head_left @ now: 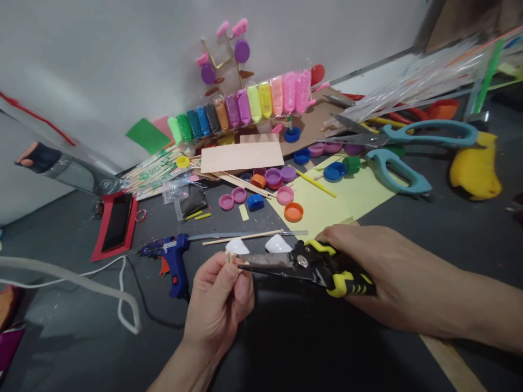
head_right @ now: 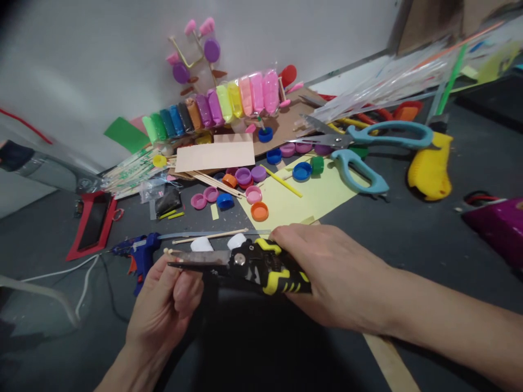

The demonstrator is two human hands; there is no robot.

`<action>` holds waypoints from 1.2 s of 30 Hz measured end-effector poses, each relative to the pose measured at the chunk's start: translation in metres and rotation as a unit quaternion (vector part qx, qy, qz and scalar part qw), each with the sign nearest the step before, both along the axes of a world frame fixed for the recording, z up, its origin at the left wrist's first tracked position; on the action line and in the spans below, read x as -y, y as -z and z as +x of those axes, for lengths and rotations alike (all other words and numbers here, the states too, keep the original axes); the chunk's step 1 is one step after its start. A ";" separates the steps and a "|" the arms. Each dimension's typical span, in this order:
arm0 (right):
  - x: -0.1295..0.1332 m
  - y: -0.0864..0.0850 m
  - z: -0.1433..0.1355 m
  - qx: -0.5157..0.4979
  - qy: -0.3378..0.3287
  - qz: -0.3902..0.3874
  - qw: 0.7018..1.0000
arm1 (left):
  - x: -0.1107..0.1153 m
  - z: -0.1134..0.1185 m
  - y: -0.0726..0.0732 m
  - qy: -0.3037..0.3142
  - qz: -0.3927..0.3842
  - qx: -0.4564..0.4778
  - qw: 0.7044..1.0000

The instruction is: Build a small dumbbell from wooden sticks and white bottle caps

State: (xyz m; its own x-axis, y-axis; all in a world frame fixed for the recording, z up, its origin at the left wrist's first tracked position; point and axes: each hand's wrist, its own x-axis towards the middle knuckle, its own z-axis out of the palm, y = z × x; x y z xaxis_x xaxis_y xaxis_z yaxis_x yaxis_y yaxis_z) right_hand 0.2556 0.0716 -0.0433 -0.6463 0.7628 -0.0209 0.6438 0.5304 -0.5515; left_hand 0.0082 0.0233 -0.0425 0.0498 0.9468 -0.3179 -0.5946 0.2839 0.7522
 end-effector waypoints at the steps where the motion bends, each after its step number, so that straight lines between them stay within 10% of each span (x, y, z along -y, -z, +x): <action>1: 0.000 0.000 0.000 0.000 -0.003 0.001 1.000 | 0.000 -0.001 0.001 0.001 0.001 -0.001 1.000; 36: 0.009 0.007 -0.005 -0.022 -0.011 0.034 0.999 | -0.001 0.007 -0.007 -0.082 0.033 -0.090 0.992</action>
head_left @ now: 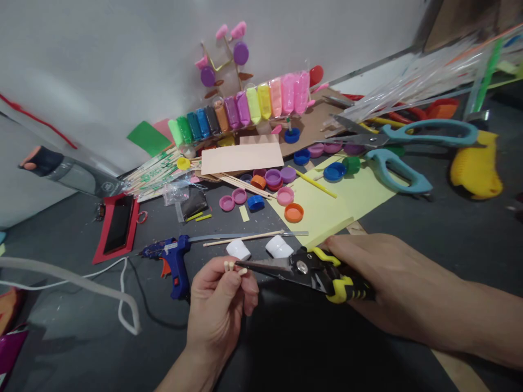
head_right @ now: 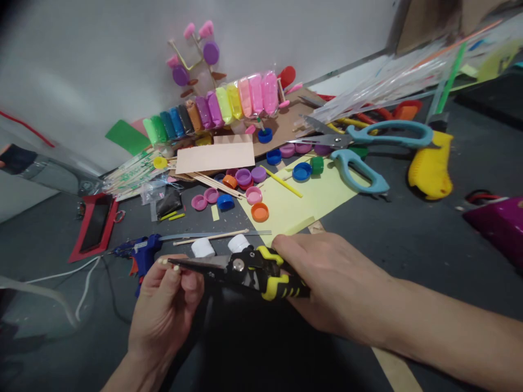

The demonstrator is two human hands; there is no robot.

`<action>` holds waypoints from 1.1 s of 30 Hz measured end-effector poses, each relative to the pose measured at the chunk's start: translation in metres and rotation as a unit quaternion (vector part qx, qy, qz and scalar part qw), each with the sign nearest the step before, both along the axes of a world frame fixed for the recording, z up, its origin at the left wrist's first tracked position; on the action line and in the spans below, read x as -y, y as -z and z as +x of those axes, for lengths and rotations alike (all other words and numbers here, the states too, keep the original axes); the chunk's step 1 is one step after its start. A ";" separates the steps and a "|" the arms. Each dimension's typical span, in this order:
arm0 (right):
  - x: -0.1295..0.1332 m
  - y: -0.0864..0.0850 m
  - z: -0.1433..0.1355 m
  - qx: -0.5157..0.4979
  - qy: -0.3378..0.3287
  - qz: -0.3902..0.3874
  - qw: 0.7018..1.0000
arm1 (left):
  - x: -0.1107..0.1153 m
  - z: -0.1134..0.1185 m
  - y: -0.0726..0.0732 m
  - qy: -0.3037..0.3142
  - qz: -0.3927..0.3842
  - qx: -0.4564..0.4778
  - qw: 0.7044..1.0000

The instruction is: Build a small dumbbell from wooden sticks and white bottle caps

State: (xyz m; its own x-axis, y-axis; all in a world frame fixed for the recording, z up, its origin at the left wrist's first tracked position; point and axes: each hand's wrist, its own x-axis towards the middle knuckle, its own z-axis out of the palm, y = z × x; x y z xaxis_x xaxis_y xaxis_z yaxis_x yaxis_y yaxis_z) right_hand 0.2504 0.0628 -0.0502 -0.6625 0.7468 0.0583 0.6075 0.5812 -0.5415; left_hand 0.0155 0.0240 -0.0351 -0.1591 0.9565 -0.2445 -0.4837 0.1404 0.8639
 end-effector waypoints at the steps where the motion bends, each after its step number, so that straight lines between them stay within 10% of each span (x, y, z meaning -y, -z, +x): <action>1: 0.000 0.001 0.000 0.003 0.005 -0.003 1.000 | -0.001 0.001 -0.001 -0.001 0.005 0.000 1.000; 19: 0.002 -0.002 0.000 0.003 0.006 -0.020 1.000 | -0.001 0.002 0.000 -0.045 0.008 -0.032 0.998; 33: -0.032 -0.010 0.017 0.127 0.129 0.084 0.980 | 0.003 0.001 0.002 0.044 -0.024 -0.056 0.997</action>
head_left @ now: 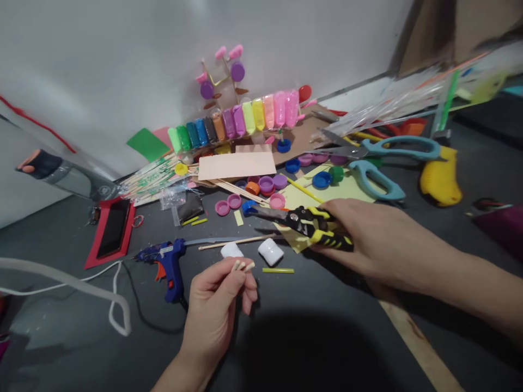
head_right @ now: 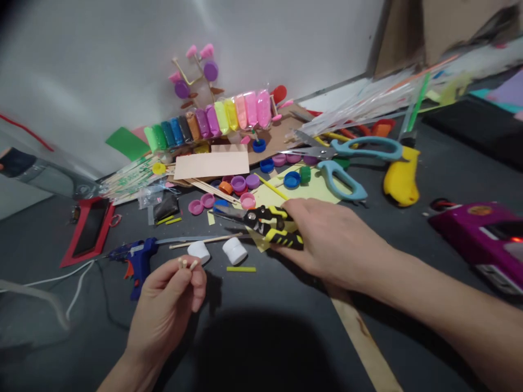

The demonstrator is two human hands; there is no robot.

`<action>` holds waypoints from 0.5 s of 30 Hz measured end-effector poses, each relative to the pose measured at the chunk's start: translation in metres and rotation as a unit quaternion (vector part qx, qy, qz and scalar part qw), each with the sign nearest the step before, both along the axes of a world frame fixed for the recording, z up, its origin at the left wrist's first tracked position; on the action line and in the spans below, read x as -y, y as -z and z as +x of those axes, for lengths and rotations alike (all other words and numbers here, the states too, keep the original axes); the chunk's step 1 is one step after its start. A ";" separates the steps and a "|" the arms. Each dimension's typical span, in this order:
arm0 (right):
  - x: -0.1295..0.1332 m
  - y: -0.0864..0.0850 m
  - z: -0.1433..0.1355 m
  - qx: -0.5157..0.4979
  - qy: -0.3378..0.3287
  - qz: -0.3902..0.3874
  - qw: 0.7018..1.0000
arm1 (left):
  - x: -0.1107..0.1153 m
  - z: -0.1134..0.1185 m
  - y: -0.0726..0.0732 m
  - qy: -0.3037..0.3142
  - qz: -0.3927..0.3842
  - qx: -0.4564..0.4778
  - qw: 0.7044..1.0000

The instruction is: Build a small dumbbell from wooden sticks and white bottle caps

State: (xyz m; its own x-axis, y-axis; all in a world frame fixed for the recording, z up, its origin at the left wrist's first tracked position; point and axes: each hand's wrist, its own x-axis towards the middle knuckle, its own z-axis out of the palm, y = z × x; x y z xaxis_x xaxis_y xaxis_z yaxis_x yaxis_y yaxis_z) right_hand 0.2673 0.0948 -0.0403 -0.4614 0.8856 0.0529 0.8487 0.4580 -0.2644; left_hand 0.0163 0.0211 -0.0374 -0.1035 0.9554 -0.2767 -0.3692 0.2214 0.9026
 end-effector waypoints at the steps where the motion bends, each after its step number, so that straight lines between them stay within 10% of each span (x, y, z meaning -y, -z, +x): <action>1: -0.004 -0.002 0.004 0.029 0.017 0.008 0.999 | 0.001 0.000 0.000 0.008 -0.011 -0.008 1.000; 15: -0.002 -0.024 0.027 0.153 0.122 -0.013 0.981 | 0.001 0.010 0.001 0.048 0.027 -0.065 0.996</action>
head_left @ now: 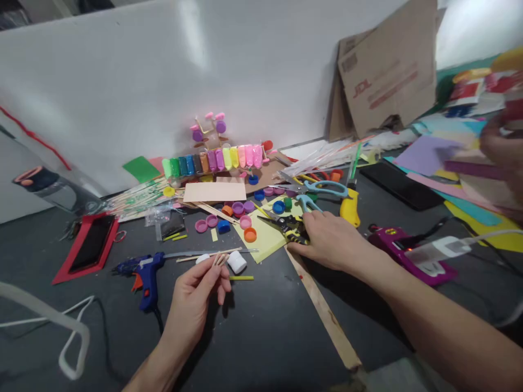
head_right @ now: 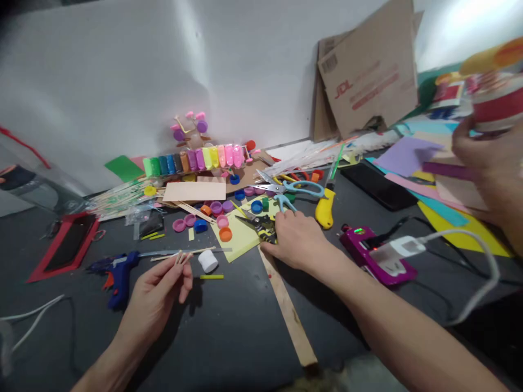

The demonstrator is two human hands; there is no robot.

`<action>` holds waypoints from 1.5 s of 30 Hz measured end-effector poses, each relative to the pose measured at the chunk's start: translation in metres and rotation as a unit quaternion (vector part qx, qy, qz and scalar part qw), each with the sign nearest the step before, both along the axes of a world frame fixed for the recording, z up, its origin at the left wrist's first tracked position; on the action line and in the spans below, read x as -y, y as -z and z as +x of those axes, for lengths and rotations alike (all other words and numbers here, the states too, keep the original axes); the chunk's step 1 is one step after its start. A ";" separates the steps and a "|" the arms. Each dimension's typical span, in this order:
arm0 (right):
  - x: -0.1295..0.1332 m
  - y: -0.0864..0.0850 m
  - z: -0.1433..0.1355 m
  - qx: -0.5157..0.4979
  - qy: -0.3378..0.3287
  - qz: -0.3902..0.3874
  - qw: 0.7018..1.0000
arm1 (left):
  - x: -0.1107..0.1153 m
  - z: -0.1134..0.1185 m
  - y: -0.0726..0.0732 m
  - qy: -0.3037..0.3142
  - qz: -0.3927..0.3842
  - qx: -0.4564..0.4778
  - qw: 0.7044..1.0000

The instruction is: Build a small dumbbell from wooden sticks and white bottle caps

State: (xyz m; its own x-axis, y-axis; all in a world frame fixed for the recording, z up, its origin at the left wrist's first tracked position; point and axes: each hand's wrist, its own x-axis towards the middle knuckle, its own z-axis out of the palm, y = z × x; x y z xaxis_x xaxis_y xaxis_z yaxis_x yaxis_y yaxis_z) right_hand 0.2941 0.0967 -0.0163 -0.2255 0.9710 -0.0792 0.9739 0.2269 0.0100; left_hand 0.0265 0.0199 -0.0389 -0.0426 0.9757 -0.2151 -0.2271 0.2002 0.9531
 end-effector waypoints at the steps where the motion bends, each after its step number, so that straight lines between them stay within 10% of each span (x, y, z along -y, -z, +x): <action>1: 0.001 0.000 -0.001 -0.012 -0.002 0.007 1.000 | 0.000 0.001 -0.001 0.008 0.001 0.003 1.000; 15: 0.030 -0.005 -0.025 -0.424 -0.234 -0.079 0.871 | 0.000 0.063 -0.024 0.168 -0.046 0.016 0.985; 26: 0.016 0.001 -0.023 -0.559 -0.204 -0.152 0.789 | -0.009 0.049 -0.021 0.193 -0.085 0.002 0.978; 35: 0.017 0.007 -0.027 -0.552 -0.211 -0.167 0.789 | -0.008 0.053 -0.013 0.176 -0.042 -0.079 0.980; 45: 0.019 0.009 -0.026 -0.418 -0.253 -0.177 0.855 | 0.018 0.029 -0.006 0.163 0.033 -0.321 0.932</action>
State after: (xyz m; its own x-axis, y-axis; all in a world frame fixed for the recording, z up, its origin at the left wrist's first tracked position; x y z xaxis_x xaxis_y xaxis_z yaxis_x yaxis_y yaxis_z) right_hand 0.2677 0.0776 -0.0250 -0.7303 0.6816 0.0456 0.3847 0.4655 -0.7971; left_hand 0.0553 0.0021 -0.0330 0.1596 0.9693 -0.1868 0.4567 0.0952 0.8845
